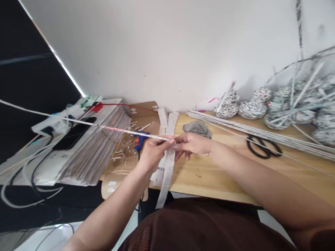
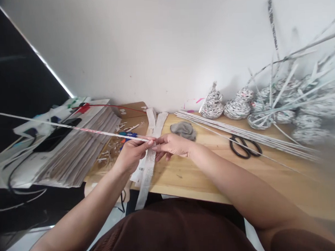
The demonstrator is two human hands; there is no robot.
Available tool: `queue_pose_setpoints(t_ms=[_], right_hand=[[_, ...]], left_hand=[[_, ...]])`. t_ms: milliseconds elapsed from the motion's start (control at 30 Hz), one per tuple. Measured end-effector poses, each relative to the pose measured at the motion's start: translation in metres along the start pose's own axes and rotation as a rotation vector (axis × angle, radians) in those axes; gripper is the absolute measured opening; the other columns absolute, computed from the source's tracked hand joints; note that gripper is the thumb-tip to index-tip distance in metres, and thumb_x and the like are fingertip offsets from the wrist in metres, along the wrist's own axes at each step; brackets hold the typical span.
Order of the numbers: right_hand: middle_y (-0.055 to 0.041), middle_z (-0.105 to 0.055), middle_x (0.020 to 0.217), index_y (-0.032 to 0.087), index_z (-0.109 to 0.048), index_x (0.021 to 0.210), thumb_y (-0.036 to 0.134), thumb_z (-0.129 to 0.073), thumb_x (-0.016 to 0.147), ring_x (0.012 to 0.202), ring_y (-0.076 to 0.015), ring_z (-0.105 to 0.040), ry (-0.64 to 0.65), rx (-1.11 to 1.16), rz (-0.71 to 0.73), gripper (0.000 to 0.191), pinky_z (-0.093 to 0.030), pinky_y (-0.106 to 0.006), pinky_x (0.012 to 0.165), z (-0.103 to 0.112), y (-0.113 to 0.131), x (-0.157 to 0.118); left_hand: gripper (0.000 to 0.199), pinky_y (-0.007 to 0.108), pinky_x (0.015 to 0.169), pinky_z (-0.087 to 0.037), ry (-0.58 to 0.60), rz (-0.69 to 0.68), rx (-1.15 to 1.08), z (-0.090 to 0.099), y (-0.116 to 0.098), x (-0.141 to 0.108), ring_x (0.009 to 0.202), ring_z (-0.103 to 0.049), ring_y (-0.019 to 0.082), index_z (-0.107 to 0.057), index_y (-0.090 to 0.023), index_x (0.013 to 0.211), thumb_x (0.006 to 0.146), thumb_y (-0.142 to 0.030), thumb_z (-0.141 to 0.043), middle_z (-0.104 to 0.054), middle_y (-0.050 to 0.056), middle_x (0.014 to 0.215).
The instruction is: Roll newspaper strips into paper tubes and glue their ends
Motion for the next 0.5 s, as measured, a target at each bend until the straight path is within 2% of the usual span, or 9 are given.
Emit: queue_pose_setpoints(t_ms=[67, 167, 233, 267, 300, 367, 433, 500], right_hand=[[-0.0075, -0.071, 0.080, 0.013, -0.066, 0.090, 0.044, -0.070, 0.078, 0.068, -0.0171, -0.072, -0.051, -0.023, -0.007, 0.033, -0.036, -0.012, 0.036, -0.003, -0.004, 0.004], [-0.0071, -0.071, 0.074, 0.012, -0.066, 0.077, 0.045, -0.073, 0.074, 0.064, -0.0157, -0.071, -0.137, -0.053, -0.002, 0.034, -0.028, -0.013, 0.033, -0.002, -0.005, 0.006], [-0.0057, -0.070, 0.070, 0.012, -0.067, 0.075, 0.042, -0.076, 0.071, 0.061, -0.0140, -0.069, -0.220, -0.111, 0.033, 0.032, -0.034, -0.014, 0.037, 0.002, -0.001, 0.005], [-0.0047, -0.070, 0.068, 0.012, -0.066, 0.073, 0.041, -0.077, 0.070, 0.059, -0.0133, -0.069, -0.263, -0.146, 0.057, 0.031, -0.039, -0.015, 0.041, 0.004, 0.002, 0.004], [-0.0036, -0.069, 0.065, 0.013, -0.064, 0.070, 0.040, -0.077, 0.070, 0.058, -0.0128, -0.068, -0.307, -0.177, 0.082, 0.030, -0.044, -0.016, 0.046, 0.005, 0.005, 0.003], [-0.0018, -0.067, 0.062, 0.015, -0.059, 0.069, 0.038, -0.076, 0.071, 0.057, -0.0129, -0.068, -0.371, -0.205, 0.117, 0.029, -0.048, -0.018, 0.050, 0.007, 0.009, 0.001], [-0.0003, -0.066, 0.060, 0.017, -0.054, 0.072, 0.038, -0.076, 0.071, 0.055, -0.0136, -0.066, -0.412, -0.198, 0.125, 0.030, -0.043, -0.017, 0.043, 0.007, 0.009, 0.000], [0.0011, -0.063, 0.058, 0.019, -0.050, 0.074, 0.038, -0.075, 0.071, 0.051, -0.0130, -0.063, -0.440, -0.179, 0.135, 0.031, -0.037, -0.017, 0.036, 0.007, 0.008, 0.000]], left_hand=[[0.019, 0.018, 0.056, -0.042, -0.047, -0.012, -0.048, 0.008, 0.000, -0.001, 0.066, -0.059, 0.011, -0.076, -0.017, 0.078, 0.064, -0.028, -0.081, -0.068, 0.002, 0.070], [0.026, 0.016, 0.042, -0.031, -0.082, 0.072, -0.070, 0.017, 0.009, -0.003, 0.047, -0.046, 0.004, -0.076, -0.016, 0.081, 0.061, -0.031, -0.083, -0.065, 0.000, 0.066], [0.031, 0.016, 0.035, -0.017, -0.081, 0.162, -0.081, 0.020, 0.015, -0.006, 0.037, -0.031, 0.000, -0.075, -0.015, 0.083, 0.059, -0.034, -0.084, -0.062, -0.002, 0.060], [0.033, 0.015, 0.034, -0.014, -0.079, 0.188, -0.090, 0.021, 0.016, -0.007, 0.037, -0.029, -0.001, -0.075, -0.015, 0.083, 0.058, -0.034, -0.085, -0.062, -0.002, 0.060], [0.034, 0.014, 0.033, -0.016, -0.079, 0.198, -0.100, 0.022, 0.015, -0.009, 0.038, -0.033, -0.001, -0.075, -0.015, 0.083, 0.057, -0.034, -0.086, -0.063, -0.001, 0.062], [0.035, 0.012, 0.036, -0.028, -0.085, 0.201, -0.120, 0.022, 0.012, -0.011, 0.047, -0.048, 0.003, -0.074, -0.014, 0.084, 0.056, -0.033, -0.086, -0.067, 0.002, 0.072], [0.034, 0.013, 0.043, -0.041, -0.099, 0.209, -0.145, 0.022, 0.010, -0.012, 0.058, -0.057, 0.006, -0.074, -0.015, 0.086, 0.058, -0.031, -0.085, -0.069, 0.004, 0.082], [0.031, 0.013, 0.047, -0.047, -0.112, 0.213, -0.175, 0.021, 0.009, -0.013, 0.060, -0.058, 0.006, -0.074, -0.014, 0.087, 0.061, -0.028, -0.084, -0.070, 0.005, 0.089]])
Point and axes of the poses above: each hand's wrist, its own x-axis towards the middle knuckle, its own z-axis out of the back of the hand, y = z × x, the point moved 10 cm from there along x, towards the middle knuckle
